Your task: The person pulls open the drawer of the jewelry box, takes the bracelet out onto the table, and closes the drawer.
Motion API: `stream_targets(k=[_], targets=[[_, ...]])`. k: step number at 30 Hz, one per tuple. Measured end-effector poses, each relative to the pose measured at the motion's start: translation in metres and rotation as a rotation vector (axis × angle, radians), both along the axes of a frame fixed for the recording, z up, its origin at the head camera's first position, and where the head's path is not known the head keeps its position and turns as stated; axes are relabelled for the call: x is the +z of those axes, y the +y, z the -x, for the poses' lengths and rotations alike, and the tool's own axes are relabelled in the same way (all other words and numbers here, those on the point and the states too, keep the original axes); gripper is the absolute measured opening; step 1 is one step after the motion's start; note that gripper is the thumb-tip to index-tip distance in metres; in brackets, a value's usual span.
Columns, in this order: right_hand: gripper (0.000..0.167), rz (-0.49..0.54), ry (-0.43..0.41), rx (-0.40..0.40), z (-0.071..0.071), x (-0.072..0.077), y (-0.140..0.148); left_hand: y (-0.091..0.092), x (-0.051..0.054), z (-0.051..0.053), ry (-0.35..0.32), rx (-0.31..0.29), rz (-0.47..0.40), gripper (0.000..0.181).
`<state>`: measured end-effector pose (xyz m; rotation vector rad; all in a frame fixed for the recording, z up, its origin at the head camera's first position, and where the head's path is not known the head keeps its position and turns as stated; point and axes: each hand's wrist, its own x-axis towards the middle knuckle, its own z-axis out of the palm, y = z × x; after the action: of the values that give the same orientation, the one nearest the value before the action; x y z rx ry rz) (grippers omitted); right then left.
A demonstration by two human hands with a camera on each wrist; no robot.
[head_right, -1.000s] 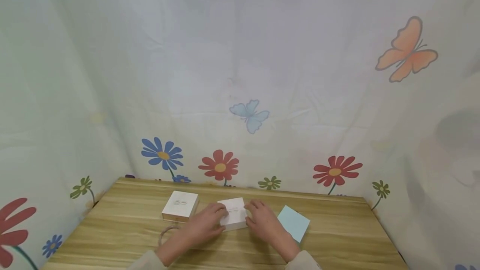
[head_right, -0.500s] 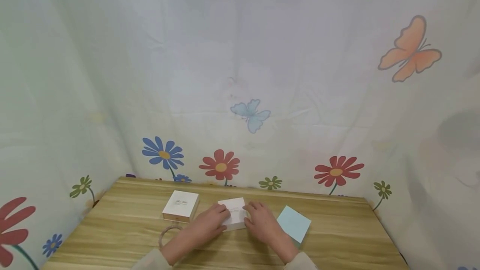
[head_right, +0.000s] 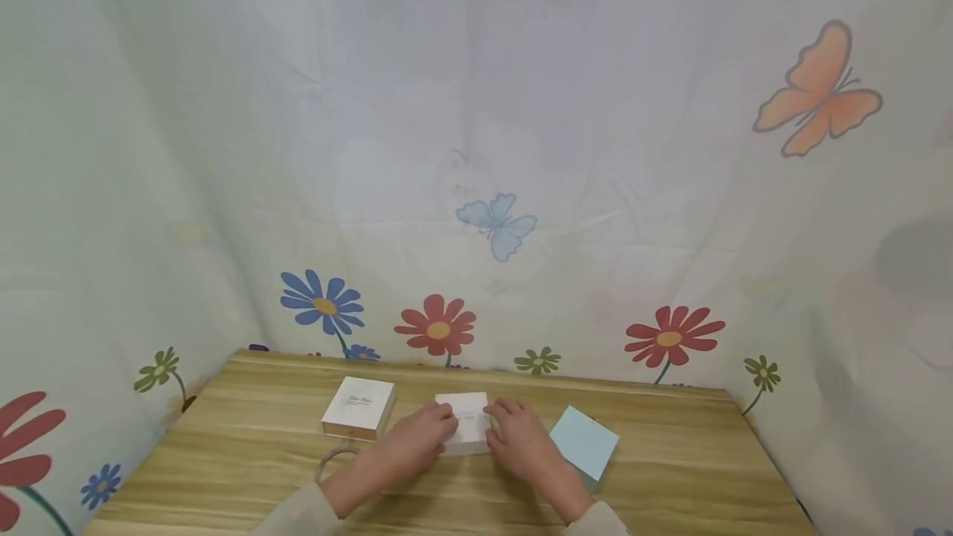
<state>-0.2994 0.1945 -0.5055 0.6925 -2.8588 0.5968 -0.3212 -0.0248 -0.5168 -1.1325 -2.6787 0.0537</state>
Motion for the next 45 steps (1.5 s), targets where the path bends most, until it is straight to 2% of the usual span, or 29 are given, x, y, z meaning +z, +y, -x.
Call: stream_targets(k=[6, 11, 17, 22, 27, 30, 33, 40, 45], targets=[[0.033, 0.017, 0.017, -0.014, 0.0, 0.002, 0.004, -0.007, 0.007, 0.003, -0.005, -0.039, 0.016, 0.022], [0.032, 0.02, 0.014, -0.021, 0.001, -0.002, 0.006, -0.012, 0.011, 0.005, -0.012, -0.09, 0.009, 0.02], [0.031, 0.022, 0.034, -0.008, 0.002, -0.005, 0.005, -0.016, 0.008, 0.007, -0.013, -0.118, -0.008, 0.021], [0.032, 0.023, 0.015, -0.015, 0.003, -0.003, 0.003, -0.016, 0.004, 0.008, -0.011, -0.124, -0.021, 0.018], [0.031, 0.036, 0.006, -0.011, 0.003, -0.001, 0.001, -0.009, 0.005, 0.005, -0.034, -0.08, -0.029, 0.018], [0.031, 0.045, 0.016, -0.001, 0.002, 0.0, 0.0, 0.0, 0.005, 0.001, -0.076, -0.028, -0.052, 0.026], [0.031, 0.059, 0.027, 0.003, 0.002, 0.0, 0.002, 0.013, 0.002, -0.005, -0.085, 0.023, -0.088, 0.033], [0.032, 0.092, 0.023, 0.003, 0.002, -0.001, 0.005, 0.038, -0.001, -0.012, -0.024, 0.139, -0.083, 0.036], [0.032, 0.08, 0.037, 0.006, 0.003, -0.002, 0.006, 0.047, 0.0, -0.013, 0.023, 0.176, -0.057, 0.035]])
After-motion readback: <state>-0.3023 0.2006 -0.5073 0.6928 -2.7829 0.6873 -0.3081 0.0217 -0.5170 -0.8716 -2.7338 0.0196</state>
